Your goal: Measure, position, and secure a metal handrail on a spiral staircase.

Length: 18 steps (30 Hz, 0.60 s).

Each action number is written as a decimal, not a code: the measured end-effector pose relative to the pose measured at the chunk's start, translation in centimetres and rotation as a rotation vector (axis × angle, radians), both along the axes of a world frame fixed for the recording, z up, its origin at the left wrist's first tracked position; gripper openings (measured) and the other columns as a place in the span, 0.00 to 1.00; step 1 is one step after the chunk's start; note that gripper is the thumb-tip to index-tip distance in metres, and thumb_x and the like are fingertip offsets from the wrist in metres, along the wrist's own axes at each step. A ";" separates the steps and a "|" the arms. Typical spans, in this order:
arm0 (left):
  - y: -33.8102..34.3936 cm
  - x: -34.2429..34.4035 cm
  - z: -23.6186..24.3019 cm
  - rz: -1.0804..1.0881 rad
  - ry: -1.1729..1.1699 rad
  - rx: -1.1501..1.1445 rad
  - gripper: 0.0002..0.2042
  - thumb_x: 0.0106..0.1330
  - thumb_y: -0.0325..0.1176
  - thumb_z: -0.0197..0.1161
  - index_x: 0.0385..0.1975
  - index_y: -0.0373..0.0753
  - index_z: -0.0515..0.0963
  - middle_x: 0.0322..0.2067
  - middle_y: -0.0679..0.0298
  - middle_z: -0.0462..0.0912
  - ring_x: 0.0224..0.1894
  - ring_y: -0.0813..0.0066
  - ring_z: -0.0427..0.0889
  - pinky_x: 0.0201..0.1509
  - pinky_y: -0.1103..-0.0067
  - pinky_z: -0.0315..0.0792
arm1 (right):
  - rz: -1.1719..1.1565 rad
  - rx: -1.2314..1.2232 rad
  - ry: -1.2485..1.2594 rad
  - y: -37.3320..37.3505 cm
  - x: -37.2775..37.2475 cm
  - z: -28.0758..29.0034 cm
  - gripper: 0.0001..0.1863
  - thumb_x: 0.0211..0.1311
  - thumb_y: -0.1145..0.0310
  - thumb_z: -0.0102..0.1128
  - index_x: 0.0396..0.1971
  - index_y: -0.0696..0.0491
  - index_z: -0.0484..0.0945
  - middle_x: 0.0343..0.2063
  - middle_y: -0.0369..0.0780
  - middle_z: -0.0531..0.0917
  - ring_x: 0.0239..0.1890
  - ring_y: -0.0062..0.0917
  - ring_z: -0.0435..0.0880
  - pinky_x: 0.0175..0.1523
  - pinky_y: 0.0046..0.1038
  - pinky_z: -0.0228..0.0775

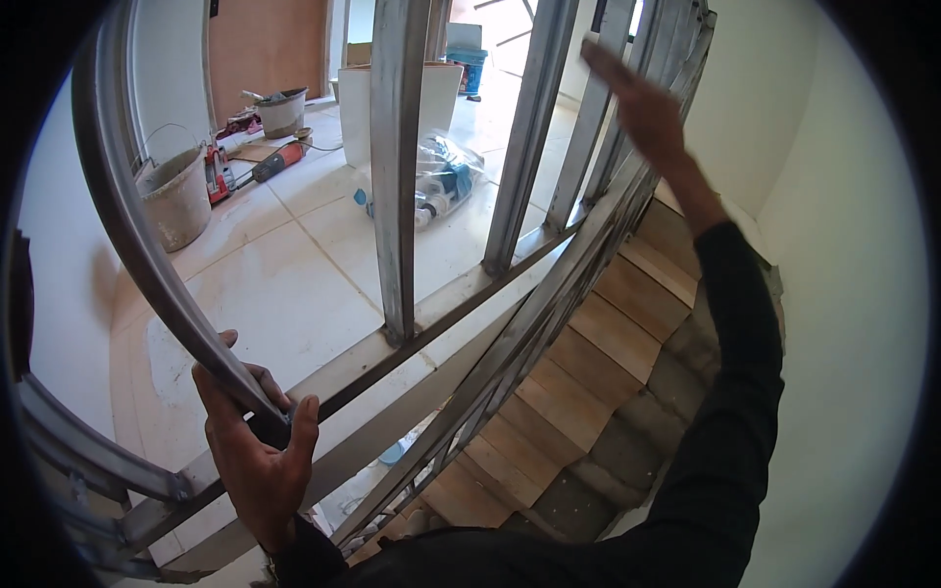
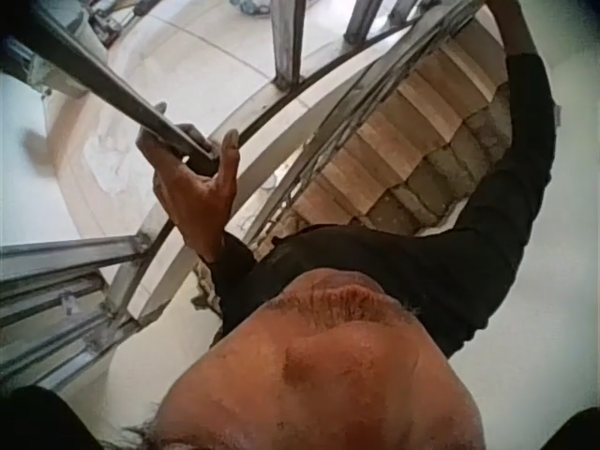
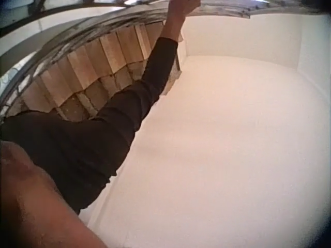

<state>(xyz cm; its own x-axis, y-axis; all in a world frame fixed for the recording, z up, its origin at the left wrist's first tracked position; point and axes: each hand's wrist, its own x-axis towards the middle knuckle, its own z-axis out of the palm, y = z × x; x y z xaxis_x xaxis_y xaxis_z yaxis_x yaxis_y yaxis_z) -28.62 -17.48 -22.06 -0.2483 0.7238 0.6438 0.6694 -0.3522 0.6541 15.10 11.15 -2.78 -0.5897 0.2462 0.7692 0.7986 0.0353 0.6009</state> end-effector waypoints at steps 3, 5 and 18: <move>0.4 0.4 -0.7 0.019 -0.010 0.005 0.42 0.58 0.38 0.75 0.69 0.34 0.57 0.26 0.63 0.75 0.27 0.70 0.84 0.35 0.73 0.81 | 0.127 -0.242 0.048 -4.1 0.5 -10.5 0.40 0.64 0.86 0.42 0.74 0.36 0.65 0.72 0.27 0.72 0.34 0.22 0.88 0.28 0.22 0.80; 1.0 1.6 -0.6 0.072 0.040 0.028 0.42 0.58 0.38 0.74 0.69 0.34 0.57 0.26 0.63 0.74 0.26 0.70 0.82 0.34 0.73 0.79 | 0.224 -0.272 0.102 -7.0 0.8 -14.0 0.38 0.66 0.85 0.40 0.75 0.39 0.64 0.71 0.29 0.74 0.38 0.20 0.89 0.29 0.20 0.79; 0.4 3.6 0.0 0.172 -0.059 0.070 0.36 0.62 0.28 0.70 0.69 0.37 0.60 0.32 0.64 0.69 0.32 0.75 0.73 0.40 0.77 0.72 | 0.485 -0.097 0.988 -1.6 -6.8 -21.6 0.29 0.71 0.78 0.47 0.72 0.63 0.64 0.67 0.55 0.73 0.71 0.51 0.69 0.76 0.44 0.57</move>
<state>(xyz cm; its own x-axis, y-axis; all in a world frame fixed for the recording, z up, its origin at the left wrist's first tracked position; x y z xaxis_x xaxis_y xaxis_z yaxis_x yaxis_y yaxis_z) -25.00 -17.08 -22.10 -0.4038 0.6213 0.6715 0.6848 -0.2815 0.6722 8.25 9.50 -24.41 0.2234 0.2397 0.9448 0.8143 0.4868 -0.3161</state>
